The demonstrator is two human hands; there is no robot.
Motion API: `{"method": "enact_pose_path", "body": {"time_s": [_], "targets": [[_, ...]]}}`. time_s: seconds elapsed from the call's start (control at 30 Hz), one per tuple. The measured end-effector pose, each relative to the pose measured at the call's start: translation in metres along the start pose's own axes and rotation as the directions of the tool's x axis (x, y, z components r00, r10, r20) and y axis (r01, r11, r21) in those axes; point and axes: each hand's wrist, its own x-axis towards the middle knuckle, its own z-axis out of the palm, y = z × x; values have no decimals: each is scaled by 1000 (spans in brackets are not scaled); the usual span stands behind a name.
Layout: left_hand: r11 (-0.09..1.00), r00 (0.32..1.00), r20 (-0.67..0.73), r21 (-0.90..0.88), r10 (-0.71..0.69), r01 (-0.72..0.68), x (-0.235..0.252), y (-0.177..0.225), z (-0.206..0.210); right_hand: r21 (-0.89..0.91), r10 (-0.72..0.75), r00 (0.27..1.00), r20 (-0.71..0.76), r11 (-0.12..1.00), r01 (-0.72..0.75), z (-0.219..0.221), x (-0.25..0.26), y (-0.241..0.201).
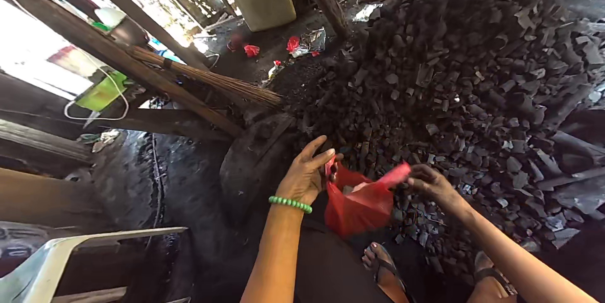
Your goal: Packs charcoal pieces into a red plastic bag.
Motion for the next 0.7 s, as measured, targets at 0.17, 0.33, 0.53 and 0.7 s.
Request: {"method": "enact_pose_path", "body": {"time_s": [0.17,0.33,0.53,0.7], "targets": [[995,997,-81,-99,-12,4,6,-2,-13,-825,481,875,64,518,-224,16,29,88],[996,990,-135,-72,37,-47,18,-4,-25,-880,533,845,-43,380,-284,49,32,97],[982,966,-197,-54,167,-181,29,-5,-16,-834,588,807,-57,416,-362,32,15,118],[975,958,-216,-74,191,-211,30,-4,-9,-762,555,831,-36,523,-382,12,14,133]]}}
